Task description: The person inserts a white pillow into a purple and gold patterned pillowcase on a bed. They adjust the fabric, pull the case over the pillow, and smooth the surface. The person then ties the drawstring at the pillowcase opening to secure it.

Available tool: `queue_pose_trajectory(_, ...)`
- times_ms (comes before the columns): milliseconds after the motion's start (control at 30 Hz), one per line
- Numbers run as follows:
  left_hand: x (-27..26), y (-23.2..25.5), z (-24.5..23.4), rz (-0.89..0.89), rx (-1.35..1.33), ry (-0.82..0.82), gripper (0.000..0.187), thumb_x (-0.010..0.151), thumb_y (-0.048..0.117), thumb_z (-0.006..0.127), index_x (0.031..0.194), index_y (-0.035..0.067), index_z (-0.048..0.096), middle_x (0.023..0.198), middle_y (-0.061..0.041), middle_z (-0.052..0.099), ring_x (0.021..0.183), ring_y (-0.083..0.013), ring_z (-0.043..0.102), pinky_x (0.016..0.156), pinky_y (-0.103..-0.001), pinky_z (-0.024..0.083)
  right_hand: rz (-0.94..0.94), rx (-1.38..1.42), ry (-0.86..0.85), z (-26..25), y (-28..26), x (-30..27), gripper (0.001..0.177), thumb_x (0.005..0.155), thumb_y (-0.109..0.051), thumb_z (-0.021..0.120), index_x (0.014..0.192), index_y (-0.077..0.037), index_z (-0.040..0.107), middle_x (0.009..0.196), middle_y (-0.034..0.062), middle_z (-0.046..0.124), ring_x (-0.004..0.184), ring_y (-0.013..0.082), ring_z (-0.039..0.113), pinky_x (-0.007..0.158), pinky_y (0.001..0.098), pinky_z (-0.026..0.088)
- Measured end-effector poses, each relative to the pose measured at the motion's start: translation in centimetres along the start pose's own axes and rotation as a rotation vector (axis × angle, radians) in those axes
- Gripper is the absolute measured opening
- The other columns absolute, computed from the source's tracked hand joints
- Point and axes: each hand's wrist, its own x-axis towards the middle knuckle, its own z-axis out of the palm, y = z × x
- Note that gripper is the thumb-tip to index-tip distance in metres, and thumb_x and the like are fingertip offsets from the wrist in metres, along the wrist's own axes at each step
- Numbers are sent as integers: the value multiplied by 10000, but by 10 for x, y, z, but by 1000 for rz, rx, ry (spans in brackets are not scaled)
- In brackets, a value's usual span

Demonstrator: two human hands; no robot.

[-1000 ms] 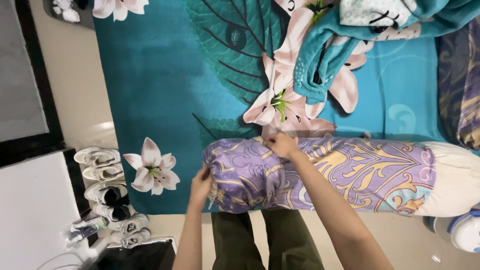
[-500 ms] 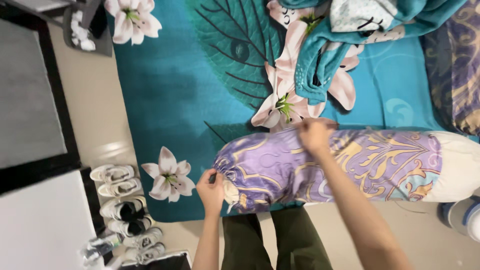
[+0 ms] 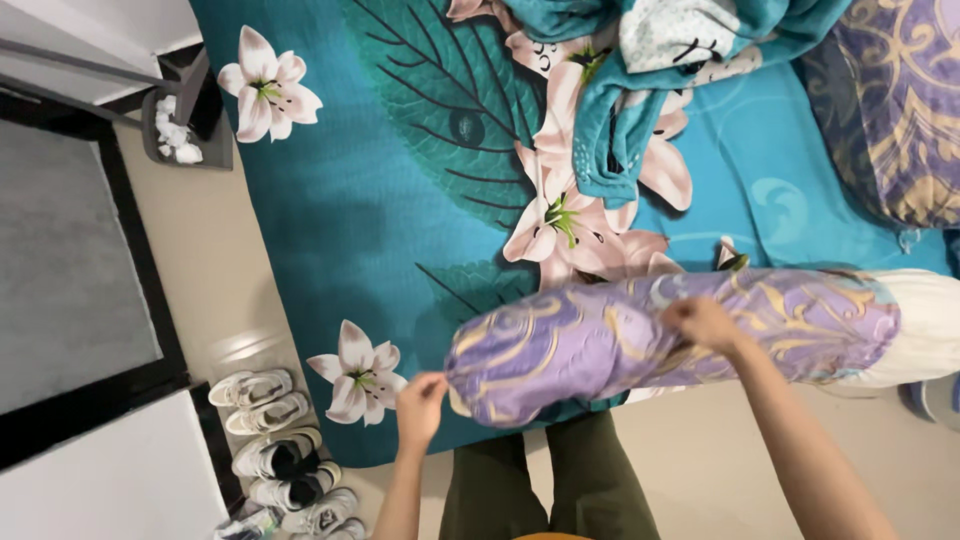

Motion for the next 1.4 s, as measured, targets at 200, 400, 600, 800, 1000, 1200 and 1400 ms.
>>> queue_pose_trajectory(200, -56, -105, 7, -45, 90, -85, 124, 798, 12, 743, 920, -8, 729, 861, -120, 766, 750, -216, 733, 710, -310, 554, 101, -410, -311, 55, -37, -55, 463, 760, -501, 701, 922, -92, 843, 881, 157, 784, 840, 315, 749, 804, 434, 576)
queue_pose_trajectory(400, -64, -133, 6, -71, 252, -137, 161, 813, 26, 715, 968, 19, 755, 935, -163, 774, 902, -291, 769, 800, -357, 572, 184, -349, -267, 99, -89, -54, 615, 824, -658, 712, 988, -71, 791, 986, 208, 754, 963, 370, 729, 881, 456, 551)
queue_pose_trajectory(600, -66, -128, 5, -160, 393, -165, 188, 837, 100, 719, 1018, 99, 768, 967, -134, 770, 926, -318, 756, 800, -400, 577, 38, -319, -162, 147, -59, -67, 357, 809, -444, 663, 970, -164, 815, 1051, 148, 759, 1013, 363, 716, 903, 469, 555)
queue_pose_trajectory(800, -51, -112, 6, -280, 620, -300, 169, 833, 176, 751, 992, 234, 767, 961, -70, 773, 946, -320, 725, 808, -445, 564, 386, -405, 298, 97, 5, -91, 318, 912, -339, 588, 1069, -157, 796, 1022, 226, 757, 970, 407, 730, 894, 512, 560)
queue_pose_trajectory(1000, -35, -102, 14, -249, 715, -357, 141, 829, 184, 763, 965, 220, 779, 967, -87, 768, 969, -324, 713, 819, -446, 556, 485, -195, 387, 103, 33, -102, 381, 903, -411, 615, 1051, -115, 803, 1025, 235, 755, 967, 426, 711, 879, 514, 546)
queue_pose_trajectory(1200, -7, -80, 12, -426, 362, -387, 248, 879, 261, 735, 1108, 163, 735, 1053, -101, 748, 998, -293, 715, 820, -442, 541, 729, 135, 455, 99, 74, -173, 781, 957, -693, 588, 979, 59, 795, 876, 262, 769, 871, 359, 748, 828, 460, 551)
queue_pose_trajectory(1400, 4, -50, 50, -1098, 3, -445, 577, 908, 436, 812, 1338, 148, 556, 1205, -118, 627, 1092, -358, 602, 822, -596, 457, 1204, 913, 265, 127, 72, -215, 621, 893, -696, 554, 1151, -134, 612, 991, 97, 671, 852, 299, 638, 731, 530, 504)
